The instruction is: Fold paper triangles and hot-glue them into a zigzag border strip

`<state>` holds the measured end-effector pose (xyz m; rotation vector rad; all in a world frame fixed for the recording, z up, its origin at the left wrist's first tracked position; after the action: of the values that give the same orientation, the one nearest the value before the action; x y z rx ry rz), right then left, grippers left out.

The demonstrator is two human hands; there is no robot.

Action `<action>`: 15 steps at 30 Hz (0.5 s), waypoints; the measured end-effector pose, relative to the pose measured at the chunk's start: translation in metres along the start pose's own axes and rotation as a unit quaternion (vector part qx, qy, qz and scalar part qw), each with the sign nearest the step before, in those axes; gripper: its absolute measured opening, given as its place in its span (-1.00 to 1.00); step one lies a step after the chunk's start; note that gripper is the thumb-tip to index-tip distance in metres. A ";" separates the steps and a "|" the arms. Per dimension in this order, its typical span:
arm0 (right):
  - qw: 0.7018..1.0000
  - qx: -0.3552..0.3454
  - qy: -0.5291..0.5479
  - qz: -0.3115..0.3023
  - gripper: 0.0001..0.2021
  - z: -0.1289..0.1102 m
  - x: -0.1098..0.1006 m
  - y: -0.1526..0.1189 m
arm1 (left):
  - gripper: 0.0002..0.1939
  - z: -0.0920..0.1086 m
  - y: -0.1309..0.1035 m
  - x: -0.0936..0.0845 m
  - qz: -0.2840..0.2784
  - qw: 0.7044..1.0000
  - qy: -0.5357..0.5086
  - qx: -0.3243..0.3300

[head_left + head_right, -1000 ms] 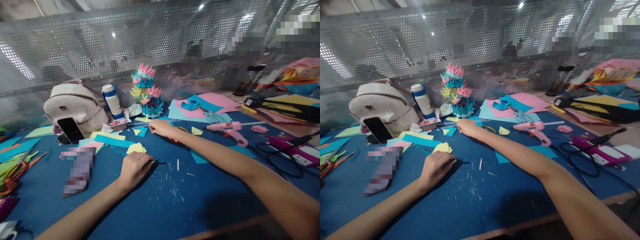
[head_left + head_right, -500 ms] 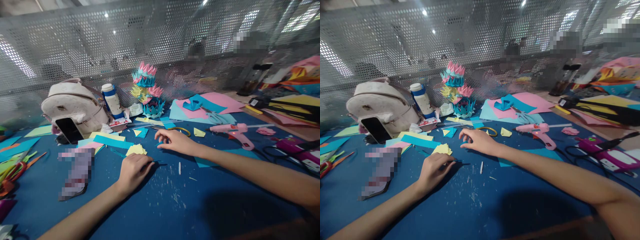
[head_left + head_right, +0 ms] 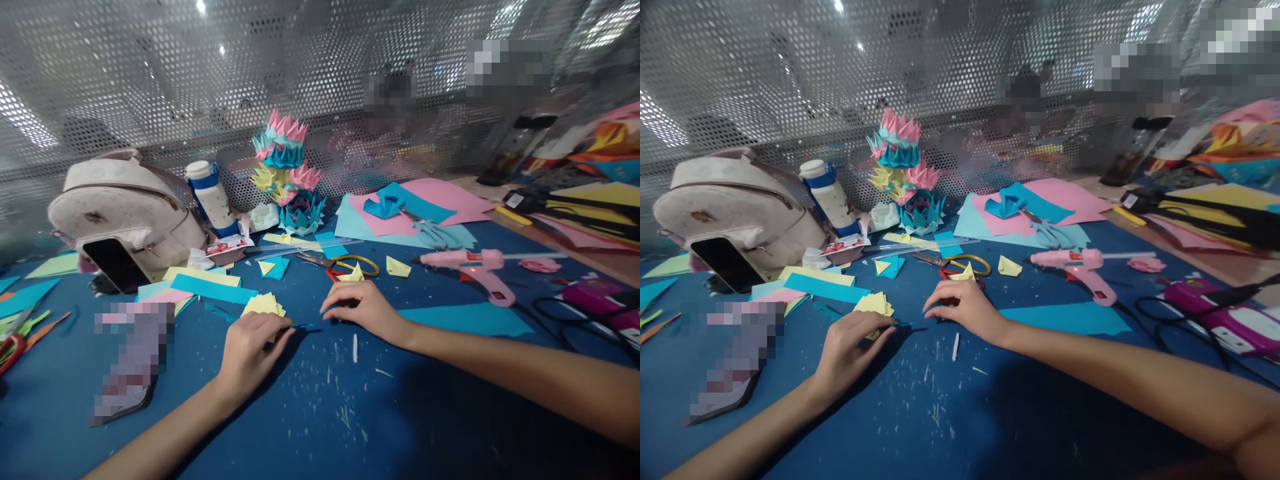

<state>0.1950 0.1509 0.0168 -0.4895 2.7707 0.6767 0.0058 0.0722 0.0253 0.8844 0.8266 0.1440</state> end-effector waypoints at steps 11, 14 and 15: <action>0.988 -0.126 -0.057 -0.063 -0.68 -0.015 0.010 -0.009 | -0.88 0.000 0.000 0.000 0.001 1.000 0.001 0.001; 0.990 -0.098 -0.075 -0.061 -0.73 -0.013 0.010 -0.009 | -0.87 0.000 0.000 -0.001 0.008 1.000 0.004 0.005; 0.993 -0.079 -0.064 -0.063 -0.74 -0.012 0.011 -0.009 | -0.86 0.000 0.000 -0.001 0.009 1.000 0.005 0.007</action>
<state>0.1870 0.1345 0.0200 -0.6252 2.5548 0.8677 0.0056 0.0716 0.0260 0.9045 0.8299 0.1588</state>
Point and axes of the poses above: each hand's wrist, its own y-axis towards the middle knuckle, its own x-axis out of the palm, z = x × y, the point moved 6 cm from there along y, towards the middle knuckle, and after that the axes turned 14 degrees about z, right-handed, at the moved point
